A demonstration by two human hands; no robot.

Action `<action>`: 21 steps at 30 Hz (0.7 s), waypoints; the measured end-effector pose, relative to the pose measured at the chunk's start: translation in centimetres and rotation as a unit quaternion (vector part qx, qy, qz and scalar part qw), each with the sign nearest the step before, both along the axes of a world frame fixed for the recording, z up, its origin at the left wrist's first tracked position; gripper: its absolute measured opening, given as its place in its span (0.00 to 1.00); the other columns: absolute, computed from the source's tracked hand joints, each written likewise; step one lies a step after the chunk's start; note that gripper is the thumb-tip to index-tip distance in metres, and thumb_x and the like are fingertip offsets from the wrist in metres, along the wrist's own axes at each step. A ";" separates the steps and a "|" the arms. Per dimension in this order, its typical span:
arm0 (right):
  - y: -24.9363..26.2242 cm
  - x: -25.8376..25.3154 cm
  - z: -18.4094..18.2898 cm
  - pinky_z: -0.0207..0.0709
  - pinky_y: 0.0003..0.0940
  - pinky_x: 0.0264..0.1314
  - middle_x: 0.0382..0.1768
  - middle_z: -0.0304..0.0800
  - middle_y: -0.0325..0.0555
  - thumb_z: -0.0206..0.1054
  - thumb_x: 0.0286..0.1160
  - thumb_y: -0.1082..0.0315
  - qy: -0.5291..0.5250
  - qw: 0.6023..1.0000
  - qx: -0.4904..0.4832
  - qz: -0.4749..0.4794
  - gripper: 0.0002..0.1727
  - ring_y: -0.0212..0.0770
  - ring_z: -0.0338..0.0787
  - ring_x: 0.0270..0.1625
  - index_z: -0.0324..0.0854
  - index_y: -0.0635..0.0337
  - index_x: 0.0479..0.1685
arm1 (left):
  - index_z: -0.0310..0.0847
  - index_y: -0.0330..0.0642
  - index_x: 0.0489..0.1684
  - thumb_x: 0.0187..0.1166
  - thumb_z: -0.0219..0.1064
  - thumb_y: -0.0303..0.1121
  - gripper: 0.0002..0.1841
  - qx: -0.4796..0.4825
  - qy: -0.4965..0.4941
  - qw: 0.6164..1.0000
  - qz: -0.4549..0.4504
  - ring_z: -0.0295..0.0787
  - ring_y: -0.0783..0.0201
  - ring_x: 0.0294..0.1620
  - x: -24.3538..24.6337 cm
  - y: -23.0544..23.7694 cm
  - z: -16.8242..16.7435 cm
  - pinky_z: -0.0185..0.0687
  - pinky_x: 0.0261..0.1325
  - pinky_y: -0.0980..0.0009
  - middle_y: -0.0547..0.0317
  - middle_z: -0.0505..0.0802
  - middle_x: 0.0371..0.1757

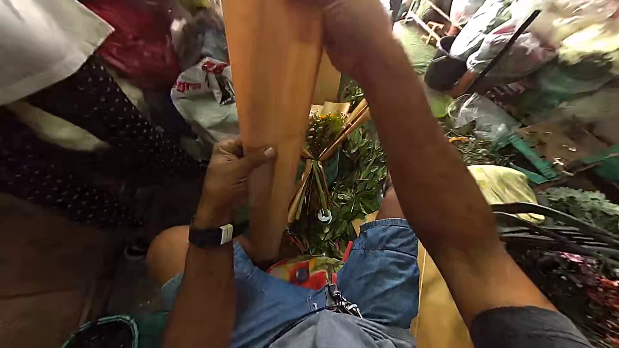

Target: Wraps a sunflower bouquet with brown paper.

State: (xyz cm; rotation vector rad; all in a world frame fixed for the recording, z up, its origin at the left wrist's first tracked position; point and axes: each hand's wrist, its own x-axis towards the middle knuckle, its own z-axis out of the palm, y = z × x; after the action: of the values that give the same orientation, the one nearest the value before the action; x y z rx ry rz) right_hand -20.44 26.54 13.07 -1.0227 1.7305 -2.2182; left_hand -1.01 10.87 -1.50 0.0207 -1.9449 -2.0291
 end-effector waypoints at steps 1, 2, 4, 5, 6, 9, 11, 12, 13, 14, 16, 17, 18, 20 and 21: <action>-1.2 -0.9 -1.6 0.93 0.42 0.45 0.35 0.93 0.56 0.73 0.72 0.78 -0.030 1.000 0.000 0.008 0.08 0.46 0.95 0.39 0.84 0.74 0.43 | 0.90 0.43 0.49 0.75 0.73 0.25 0.09 0.019 -0.028 0.999 0.015 0.94 0.67 0.38 -0.6 -0.5 -1.5 0.94 0.42 0.66 0.60 0.96 0.42; -2.0 -2.0 -4.1 0.94 0.46 0.49 0.42 0.93 0.58 0.76 0.70 0.76 -0.060 0.998 0.002 0.014 0.17 0.49 0.96 0.44 0.80 0.74 0.55 | 0.90 0.42 0.49 0.75 0.73 0.25 0.08 0.043 -0.065 0.997 0.026 0.94 0.66 0.37 -1.3 -0.8 -3.5 0.94 0.41 0.65 0.58 0.96 0.41; -3.1 -4.4 -10.5 0.94 0.48 0.51 0.48 0.93 0.57 0.80 0.64 0.73 -0.127 0.991 0.040 -0.008 0.27 0.50 0.96 0.47 0.78 0.70 0.64 | 0.89 0.36 0.47 0.74 0.72 0.21 0.08 0.103 -0.139 0.985 0.030 0.93 0.63 0.36 -3.1 -0.8 -8.8 0.93 0.42 0.62 0.52 0.96 0.38; -3.2 -5.6 -14.1 0.93 0.48 0.52 0.49 0.94 0.56 0.81 0.63 0.72 -0.160 0.984 0.075 -0.027 0.29 0.49 0.96 0.48 0.78 0.68 0.66 | 0.88 0.32 0.46 0.73 0.73 0.20 0.08 0.125 -0.176 0.976 0.026 0.93 0.61 0.36 -4.0 -0.5 -11.7 0.93 0.43 0.61 0.50 0.95 0.37; -3.1 -6.6 -17.5 0.92 0.47 0.54 0.50 0.93 0.55 0.82 0.62 0.72 -0.193 0.974 0.112 -0.048 0.30 0.48 0.95 0.48 0.78 0.67 0.66 | 0.87 0.29 0.47 0.72 0.73 0.20 0.09 0.148 -0.211 0.966 0.020 0.94 0.59 0.37 -5.0 0.0 -14.7 0.93 0.46 0.60 0.49 0.95 0.38; -1.9 -8.8 -25.2 0.91 0.49 0.57 0.53 0.93 0.55 0.83 0.61 0.71 -0.264 0.941 0.187 -0.099 0.32 0.48 0.95 0.52 0.78 0.65 0.68 | 0.84 0.25 0.51 0.71 0.74 0.19 0.13 0.181 -0.284 0.941 0.033 0.95 0.55 0.39 -7.9 2.3 -21.3 0.94 0.47 0.57 0.43 0.95 0.40; -1.4 -10.0 -28.2 0.93 0.48 0.55 0.52 0.93 0.57 0.83 0.61 0.72 -0.282 0.934 0.185 -0.115 0.31 0.49 0.96 0.50 0.78 0.66 0.68 | 0.80 0.31 0.64 0.69 0.77 0.25 0.23 0.058 -0.307 0.944 0.105 0.93 0.55 0.49 -9.5 3.8 -23.0 0.91 0.55 0.56 0.44 0.93 0.50; -1.3 -10.6 -29.1 0.93 0.48 0.52 0.50 0.93 0.57 0.83 0.61 0.72 -0.285 0.932 0.186 -0.125 0.31 0.50 0.96 0.48 0.78 0.66 0.67 | 0.75 0.34 0.72 0.70 0.76 0.32 0.29 -0.053 -0.305 0.939 0.149 0.90 0.54 0.58 -10.1 4.4 -22.8 0.86 0.63 0.52 0.45 0.91 0.57; -1.3 -11.0 -29.5 0.93 0.48 0.50 0.48 0.94 0.57 0.84 0.60 0.72 -0.282 0.932 0.187 -0.131 0.30 0.50 0.96 0.46 0.79 0.66 0.66 | 0.74 0.36 0.74 0.72 0.73 0.39 0.30 -0.159 -0.285 0.924 0.198 0.84 0.49 0.66 -10.6 5.1 -22.3 0.78 0.71 0.46 0.44 0.88 0.64; -1.4 -11.3 -29.7 0.94 0.48 0.50 0.48 0.95 0.56 0.84 0.60 0.72 -0.275 0.934 0.187 -0.132 0.30 0.50 0.97 0.46 0.79 0.66 0.65 | 0.77 0.36 0.70 0.75 0.70 0.42 0.27 -0.245 -0.244 0.906 0.243 0.81 0.44 0.69 -11.1 5.9 -22.1 0.72 0.73 0.42 0.43 0.87 0.65; -1.8 -11.7 -30.0 0.94 0.46 0.51 0.47 0.95 0.56 0.84 0.60 0.73 -0.261 0.940 0.181 -0.126 0.29 0.49 0.97 0.46 0.80 0.66 0.64 | 0.86 0.40 0.58 0.80 0.65 0.45 0.19 -0.349 -0.161 0.877 0.287 0.81 0.40 0.67 -12.2 7.6 -22.7 0.71 0.71 0.39 0.42 0.88 0.62; -1.9 -11.9 -30.2 0.94 0.46 0.52 0.47 0.95 0.56 0.83 0.61 0.73 -0.255 0.942 0.180 -0.120 0.28 0.48 0.97 0.46 0.79 0.66 0.63 | 0.88 0.43 0.55 0.82 0.63 0.47 0.18 -0.369 -0.151 0.868 0.294 0.81 0.40 0.66 -12.9 8.3 -23.4 0.71 0.71 0.39 0.43 0.88 0.61; -2.1 -12.1 -30.4 0.94 0.46 0.52 0.47 0.95 0.56 0.83 0.61 0.73 -0.248 0.945 0.183 -0.113 0.27 0.48 0.97 0.46 0.80 0.67 0.62 | 0.88 0.45 0.55 0.83 0.62 0.49 0.19 -0.375 -0.162 0.863 0.298 0.80 0.39 0.66 -13.6 8.8 -24.3 0.70 0.71 0.39 0.44 0.88 0.61; -2.3 -12.3 -30.8 0.94 0.47 0.51 0.46 0.95 0.55 0.83 0.63 0.71 -0.229 0.944 0.213 -0.106 0.26 0.48 0.97 0.46 0.80 0.67 0.60 | 0.87 0.45 0.59 0.83 0.61 0.51 0.21 -0.375 -0.208 0.850 0.305 0.80 0.39 0.67 -15.0 9.2 -26.0 0.69 0.72 0.39 0.44 0.87 0.63; -2.3 -12.3 -30.9 0.94 0.48 0.51 0.46 0.95 0.54 0.83 0.63 0.70 -0.215 0.942 0.235 -0.103 0.25 0.48 0.97 0.46 0.81 0.65 0.60 | 0.87 0.46 0.60 0.83 0.62 0.52 0.22 -0.375 -0.228 0.845 0.307 0.80 0.40 0.68 -15.5 9.2 -26.8 0.69 0.73 0.40 0.44 0.87 0.64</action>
State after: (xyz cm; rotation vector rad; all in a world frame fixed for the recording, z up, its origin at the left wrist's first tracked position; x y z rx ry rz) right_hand -32.76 24.21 -17.82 -0.2386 2.0605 -1.7962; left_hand -16.53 20.08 -28.33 0.8816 -2.4503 -0.8184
